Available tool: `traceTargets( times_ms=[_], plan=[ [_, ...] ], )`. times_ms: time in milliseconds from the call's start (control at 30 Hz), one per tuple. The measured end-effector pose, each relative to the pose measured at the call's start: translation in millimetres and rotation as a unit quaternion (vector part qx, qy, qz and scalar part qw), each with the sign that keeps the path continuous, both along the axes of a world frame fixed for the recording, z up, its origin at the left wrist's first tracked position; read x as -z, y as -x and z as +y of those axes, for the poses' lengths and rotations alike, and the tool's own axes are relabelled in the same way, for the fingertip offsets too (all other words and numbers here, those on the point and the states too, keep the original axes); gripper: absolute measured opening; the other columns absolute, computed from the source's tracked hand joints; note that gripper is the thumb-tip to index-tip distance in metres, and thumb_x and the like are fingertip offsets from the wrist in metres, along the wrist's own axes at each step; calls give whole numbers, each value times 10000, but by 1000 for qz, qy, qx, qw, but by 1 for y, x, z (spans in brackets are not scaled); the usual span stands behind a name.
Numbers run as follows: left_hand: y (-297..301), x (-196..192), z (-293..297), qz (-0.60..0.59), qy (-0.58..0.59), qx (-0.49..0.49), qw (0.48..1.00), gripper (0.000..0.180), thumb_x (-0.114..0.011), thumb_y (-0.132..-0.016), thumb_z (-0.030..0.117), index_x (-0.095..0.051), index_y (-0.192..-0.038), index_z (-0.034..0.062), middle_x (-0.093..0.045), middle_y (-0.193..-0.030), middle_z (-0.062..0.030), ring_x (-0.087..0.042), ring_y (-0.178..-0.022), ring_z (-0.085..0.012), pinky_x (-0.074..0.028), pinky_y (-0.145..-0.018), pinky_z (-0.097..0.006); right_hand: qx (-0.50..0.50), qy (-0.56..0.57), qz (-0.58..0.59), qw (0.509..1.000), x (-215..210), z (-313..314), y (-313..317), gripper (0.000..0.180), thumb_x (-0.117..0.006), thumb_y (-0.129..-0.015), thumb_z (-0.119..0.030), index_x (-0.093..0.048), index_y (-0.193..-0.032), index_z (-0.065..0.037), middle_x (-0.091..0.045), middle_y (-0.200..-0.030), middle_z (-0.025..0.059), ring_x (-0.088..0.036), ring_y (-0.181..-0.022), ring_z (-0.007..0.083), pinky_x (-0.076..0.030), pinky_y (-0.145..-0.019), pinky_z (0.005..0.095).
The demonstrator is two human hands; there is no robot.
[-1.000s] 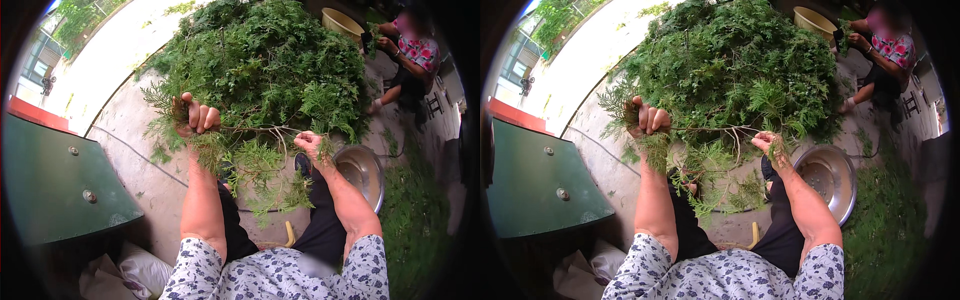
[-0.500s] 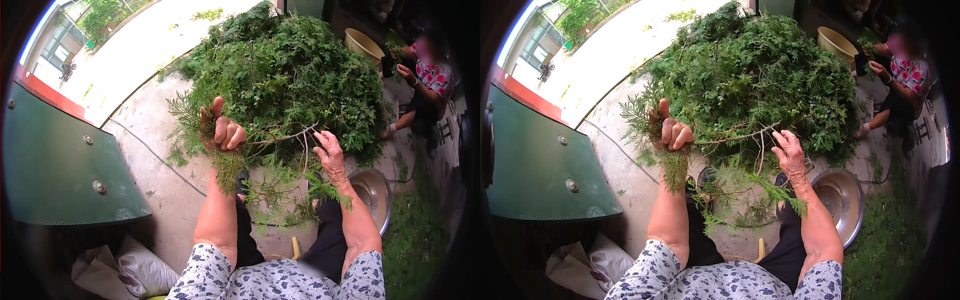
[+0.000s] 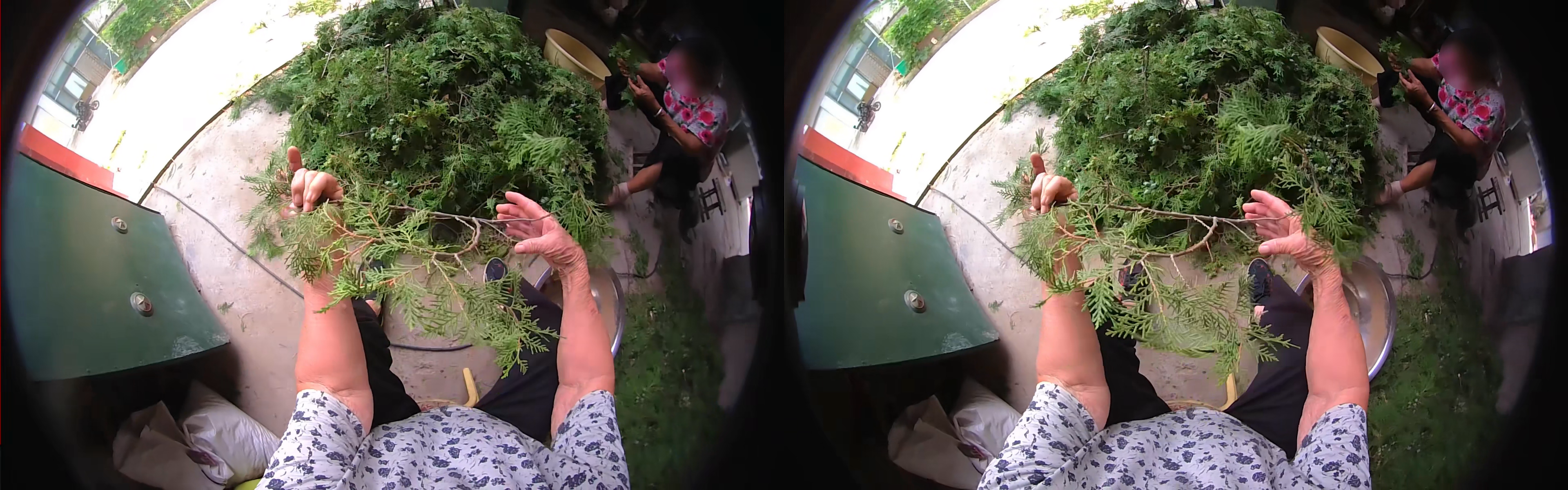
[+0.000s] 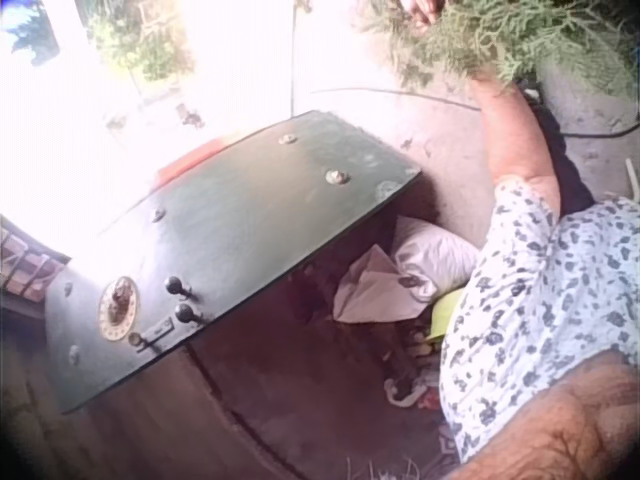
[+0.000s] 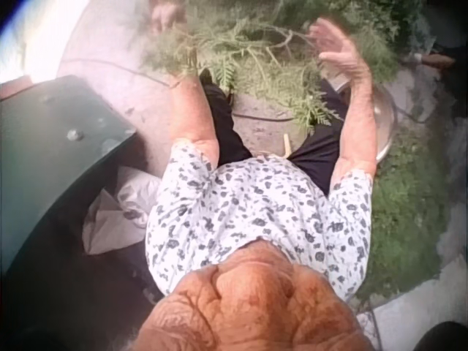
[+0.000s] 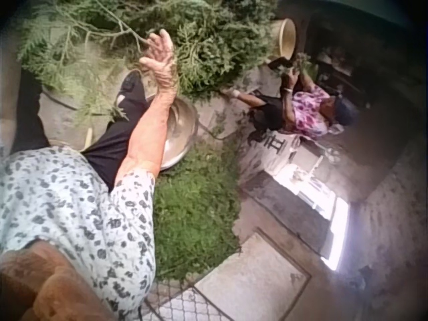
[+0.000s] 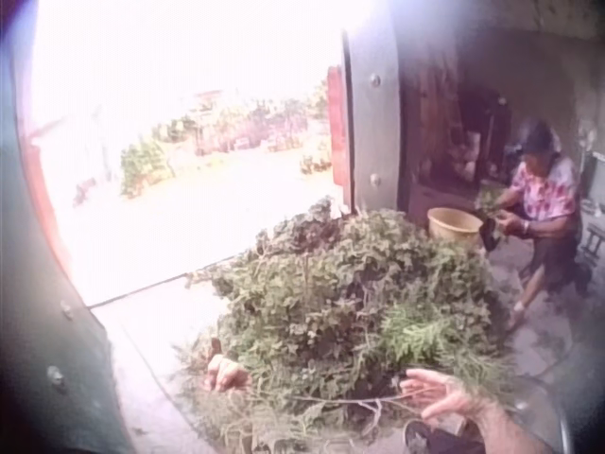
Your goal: Stripping small green cones or berries from thuja branches into a bowl.
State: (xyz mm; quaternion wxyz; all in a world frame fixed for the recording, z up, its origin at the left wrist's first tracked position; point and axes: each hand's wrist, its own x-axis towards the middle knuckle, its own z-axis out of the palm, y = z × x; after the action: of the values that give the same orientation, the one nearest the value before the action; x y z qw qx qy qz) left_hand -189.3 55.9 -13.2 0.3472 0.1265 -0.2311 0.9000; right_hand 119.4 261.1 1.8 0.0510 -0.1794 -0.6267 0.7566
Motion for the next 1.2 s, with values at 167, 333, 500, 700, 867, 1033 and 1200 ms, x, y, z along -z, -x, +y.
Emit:
traceTargets(
  times_ms=[167,333,500,700,867,1033,1200],
  plan=[
    [5,16,-14,-21,86,-39,995,581,-639,-601,-18,-457,-1140,-137,-427,-578,-2,-449,-502,-120,-421,-566,-236,55,-233,15,971,28,-24,10,518,-623,-703,-14,-500,-1205,-48,-564,-1138,71,-531,-1051,183,-440,-871,281],
    [-6,-8,-26,-146,413,-106,893,461,-538,-849,348,-502,-1072,-54,-556,-810,-90,-564,-671,-223,-492,-736,-367,143,-321,-1,936,3,-32,19,129,-597,-781,2,-614,-909,14,-611,-761,38,-551,-635,101,-454,-612,249],
    [25,-8,-53,-154,713,-252,636,651,-629,-804,277,-323,-1340,69,-375,-1357,-116,-353,-1242,-266,-157,-1031,-504,50,-444,-132,885,-35,-43,3,104,-633,-739,-52,-622,-826,4,-591,-647,106,-571,-587,171,-442,-555,272],
    [19,-20,-62,-119,688,-271,663,490,-626,-811,211,-425,-1242,97,-556,-1113,-44,-495,-1053,-188,-310,-917,-404,-414,-498,-310,696,-64,-67,33,211,-669,-648,-189,-674,-822,-69,-630,-737,151,-612,-789,294,-479,-677,393],
    [15,-30,-73,-162,652,-300,677,384,-611,-819,171,-460,-1168,112,-593,-966,-7,-540,-874,-125,-374,-812,-320,-294,-425,-311,798,-87,-59,132,191,-684,-637,-116,-692,-811,-38,-644,-655,74,-604,-576,152,-487,-557,296],
    [16,-35,-82,-179,646,-306,677,348,-580,-841,183,-457,-1158,106,-587,-975,-16,-542,-893,-135,-382,-820,-328,95,-322,149,930,-182,-57,266,679,-678,-778,-348,-397,-1296,-9,-447,-1256,242,-510,-1089,271,-467,-877,370],
    [24,-34,-82,-169,624,-278,711,347,-571,-848,160,-441,-1159,77,-575,-964,-31,-541,-897,-133,-399,-806,-311,107,-348,173,915,-139,-74,270,381,-641,-823,-205,-565,-1134,2,-632,-1020,124,-598,-954,175,-478,-849,294]
  ],
)
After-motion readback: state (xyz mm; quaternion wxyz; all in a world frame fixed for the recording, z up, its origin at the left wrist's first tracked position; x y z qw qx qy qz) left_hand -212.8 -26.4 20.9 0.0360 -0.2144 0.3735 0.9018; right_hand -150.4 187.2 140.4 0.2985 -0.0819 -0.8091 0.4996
